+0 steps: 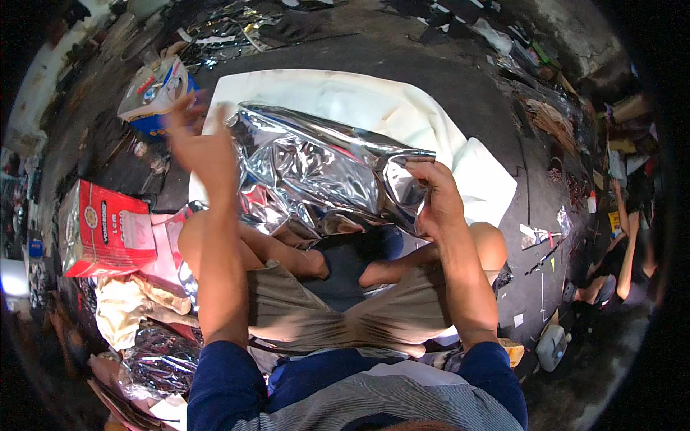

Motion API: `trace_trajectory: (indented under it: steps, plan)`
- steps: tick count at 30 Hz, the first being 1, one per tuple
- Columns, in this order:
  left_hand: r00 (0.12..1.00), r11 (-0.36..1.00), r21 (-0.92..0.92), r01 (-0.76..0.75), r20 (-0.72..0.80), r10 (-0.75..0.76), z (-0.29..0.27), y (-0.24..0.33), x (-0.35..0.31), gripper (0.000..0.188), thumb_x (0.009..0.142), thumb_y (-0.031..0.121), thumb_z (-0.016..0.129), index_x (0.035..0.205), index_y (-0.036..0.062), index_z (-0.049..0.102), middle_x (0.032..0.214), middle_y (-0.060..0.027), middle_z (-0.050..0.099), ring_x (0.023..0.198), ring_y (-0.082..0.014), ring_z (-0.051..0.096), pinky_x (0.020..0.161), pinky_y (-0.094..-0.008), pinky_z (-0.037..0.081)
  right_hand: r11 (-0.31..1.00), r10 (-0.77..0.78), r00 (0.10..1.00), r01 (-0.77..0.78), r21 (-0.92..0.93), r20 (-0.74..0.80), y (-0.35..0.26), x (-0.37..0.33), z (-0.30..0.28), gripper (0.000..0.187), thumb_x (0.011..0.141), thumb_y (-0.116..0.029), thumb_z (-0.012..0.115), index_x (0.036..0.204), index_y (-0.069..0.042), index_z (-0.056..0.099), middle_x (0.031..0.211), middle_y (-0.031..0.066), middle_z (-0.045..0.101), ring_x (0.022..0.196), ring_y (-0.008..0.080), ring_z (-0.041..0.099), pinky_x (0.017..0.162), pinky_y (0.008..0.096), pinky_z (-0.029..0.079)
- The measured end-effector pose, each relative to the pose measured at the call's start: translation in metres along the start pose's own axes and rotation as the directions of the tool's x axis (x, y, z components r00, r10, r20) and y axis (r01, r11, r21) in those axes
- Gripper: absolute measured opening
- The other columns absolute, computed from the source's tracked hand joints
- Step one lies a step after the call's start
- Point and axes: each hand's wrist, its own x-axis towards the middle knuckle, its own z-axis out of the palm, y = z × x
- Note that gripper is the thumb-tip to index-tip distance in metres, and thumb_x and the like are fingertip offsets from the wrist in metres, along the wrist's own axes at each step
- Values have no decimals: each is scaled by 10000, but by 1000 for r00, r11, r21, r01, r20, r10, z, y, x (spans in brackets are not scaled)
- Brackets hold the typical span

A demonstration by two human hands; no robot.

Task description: The person sits on the floor and wraps a white sheet with a large silver reflective sheet, smoothing and folding the edges by hand. The person repeatedly adjusts and folds the reflective sheet to cover the white sheet.

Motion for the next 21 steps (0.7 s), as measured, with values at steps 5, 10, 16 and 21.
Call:
trace_trajectory:
  steps: [5,10,16,21]
  plan:
    - [747,971,-127,204,661,-71,30,32,-90,229,843,71,695,1066,32,731,955,-113,691,946,-241,638,835,-351,491,964,-8,1000,7,-264,-4,6,0,4,252,830,-197,710,980,-2,652,904,87,666,807,175,641,731,311,524]
    - [722,976,-159,150,692,2,35,28,-117,260,855,42,657,1109,11,705,989,-146,663,893,-282,647,817,-364,512,951,86,994,-59,-302,74,11,4,-9,250,733,-65,657,958,38,620,842,105,652,697,195,638,639,305,532]
    - [691,947,-194,255,722,-38,38,19,-145,447,804,12,703,1244,8,625,1006,-150,632,883,-264,656,758,-347,532,909,408,913,-404,-103,22,14,13,-13,397,882,-243,708,1151,28,602,1024,162,674,874,235,689,739,366,581]
    - [662,992,-41,122,747,-50,26,20,-148,513,773,114,798,1249,30,627,1086,-147,624,999,-282,613,905,-378,483,910,411,912,-410,-57,2,39,19,-17,297,956,-171,652,1171,28,600,1018,147,682,843,213,698,690,337,599]
